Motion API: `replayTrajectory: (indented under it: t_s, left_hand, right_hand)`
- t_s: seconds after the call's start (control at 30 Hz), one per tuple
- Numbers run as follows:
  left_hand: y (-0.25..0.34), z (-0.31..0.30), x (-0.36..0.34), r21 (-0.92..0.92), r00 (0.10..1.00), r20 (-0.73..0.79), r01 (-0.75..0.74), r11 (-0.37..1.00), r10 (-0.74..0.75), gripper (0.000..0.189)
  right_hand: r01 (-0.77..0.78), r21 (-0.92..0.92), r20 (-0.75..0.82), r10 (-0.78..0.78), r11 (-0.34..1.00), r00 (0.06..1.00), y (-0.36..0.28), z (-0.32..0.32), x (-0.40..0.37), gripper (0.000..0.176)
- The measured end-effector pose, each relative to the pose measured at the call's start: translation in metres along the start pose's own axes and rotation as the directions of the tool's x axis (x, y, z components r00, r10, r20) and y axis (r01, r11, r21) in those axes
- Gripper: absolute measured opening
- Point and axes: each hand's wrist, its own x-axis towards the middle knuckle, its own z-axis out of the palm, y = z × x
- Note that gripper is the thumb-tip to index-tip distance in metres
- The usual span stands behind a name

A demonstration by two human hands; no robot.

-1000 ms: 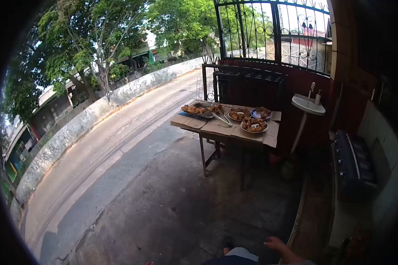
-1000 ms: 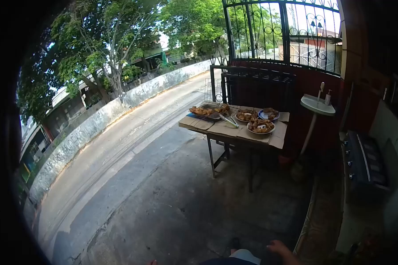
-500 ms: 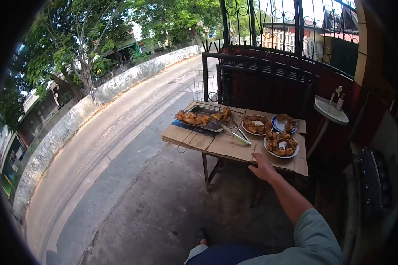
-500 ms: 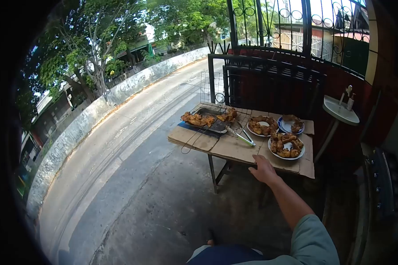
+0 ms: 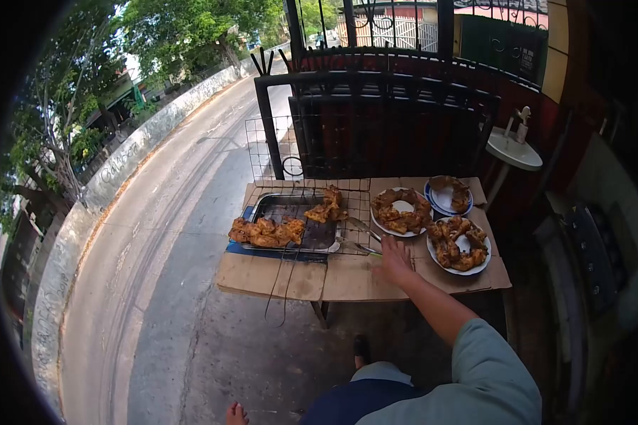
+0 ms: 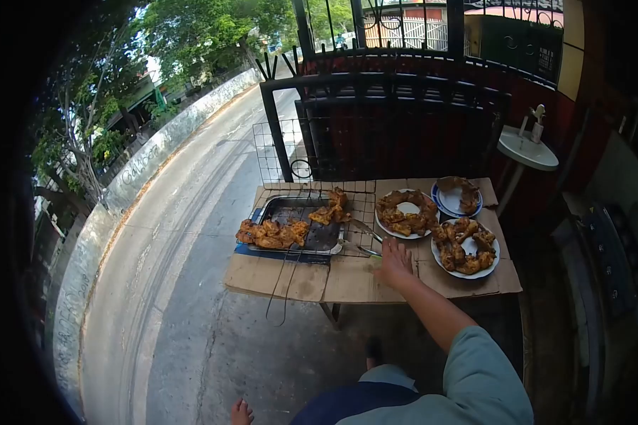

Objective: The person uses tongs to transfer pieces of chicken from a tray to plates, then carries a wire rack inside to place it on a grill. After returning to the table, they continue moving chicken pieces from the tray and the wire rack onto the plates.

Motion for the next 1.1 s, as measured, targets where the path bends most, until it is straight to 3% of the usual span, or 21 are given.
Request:
replayTrajectory:
  t_s: [0.03,0.07,0.13,0.17,0.2,0.27,0.5,0.57,0.63,0.67,0.73,0.8,0.83,0.9,0.97,1.03,1.1]
  left_hand:
    - [-0.002,0.005,0.004,-0.07,0.996,0.046,-0.075,0.995,0.078,0.047]
    - [-0.011,0.013,0.003,0.182,0.985,0.078,-0.164,0.97,0.152,0.046]
    - [-0.036,0.025,0.014,0.64,0.944,0.14,-0.316,0.7,0.298,0.044]
    - [-0.039,0.031,0.002,0.621,0.972,0.144,-0.236,0.747,0.187,0.044]
    - [-0.034,0.039,-0.004,0.501,0.993,0.117,-0.052,0.864,-0.008,0.044]
    - [-0.025,0.05,-0.014,0.372,0.969,0.111,0.164,0.913,-0.22,0.044]
    - [0.004,0.061,0.002,0.313,0.91,0.131,0.338,0.887,-0.393,0.043]
    - [0.01,0.058,0.019,0.321,0.897,0.142,0.358,0.877,-0.418,0.043]
    - [0.018,0.058,0.045,0.342,0.889,0.164,0.355,0.87,-0.427,0.043]
    - [0.021,0.06,0.064,0.343,0.886,0.177,0.353,0.871,-0.428,0.043]
    - [0.03,0.068,0.103,0.446,0.984,0.175,-0.047,0.894,-0.036,0.045]
    - [0.062,0.068,0.119,0.278,0.963,0.122,0.201,0.939,-0.242,0.053]
    - [0.127,0.075,0.103,0.186,0.936,0.094,0.319,0.929,-0.34,0.057]
    - [0.134,0.082,0.118,0.186,0.93,0.151,0.306,0.934,-0.335,0.057]
    - [0.139,0.088,0.122,0.186,0.92,0.205,0.299,0.936,-0.335,0.057]
    - [0.149,0.091,0.114,0.264,0.919,0.151,0.317,0.911,-0.364,0.057]
    - [0.105,0.087,0.133,0.283,0.914,0.2,0.29,0.914,-0.352,0.053]
  right_hand:
    - [0.013,-0.013,0.008,-0.013,1.0,1.0,-0.001,0.005,0.009,0.096]
    - [0.03,-0.022,0.012,-0.03,0.999,0.999,-0.004,0.008,0.02,0.096]
    - [0.044,-0.044,0.064,-0.041,0.998,0.997,-0.009,-0.003,0.032,0.097]
    - [0.046,-0.065,0.119,-0.038,0.997,0.992,-0.008,-0.002,0.036,0.097]
    - [0.069,-0.104,0.085,-0.06,0.992,0.995,-0.001,0.008,0.043,0.097]
    - [0.057,-0.086,0.13,-0.045,0.995,0.99,-0.002,0.0,0.049,0.097]
    - [0.108,0.044,0.163,-0.114,0.993,0.98,0.013,-0.023,0.056,0.097]
    - [0.059,0.077,0.209,-0.074,0.995,0.975,0.01,-0.05,0.056,0.095]
    - [-0.119,0.434,0.227,0.02,0.893,0.974,0.002,-0.079,0.061,0.09]
    - [-0.121,0.477,0.158,0.051,0.87,0.986,-0.001,-0.085,0.065,0.083]
    - [-0.121,0.364,0.126,0.08,0.923,0.989,-0.012,-0.096,0.085,0.084]
    - [-0.125,0.214,0.098,0.106,0.969,0.99,-0.037,-0.114,0.108,0.078]
    - [-0.129,0.2,0.097,0.111,0.971,0.989,-0.047,-0.114,0.12,0.078]
    - [-0.069,-0.035,0.075,0.071,0.997,0.995,-0.064,-0.109,0.143,0.075]
    - [-0.047,-0.072,0.116,0.055,0.996,0.992,-0.088,-0.112,0.166,0.074]
    - [-0.122,-0.292,0.29,0.209,0.949,0.934,-0.107,-0.113,0.188,0.072]
    - [-0.113,-0.333,0.333,0.229,0.936,0.915,-0.11,-0.109,0.208,0.069]
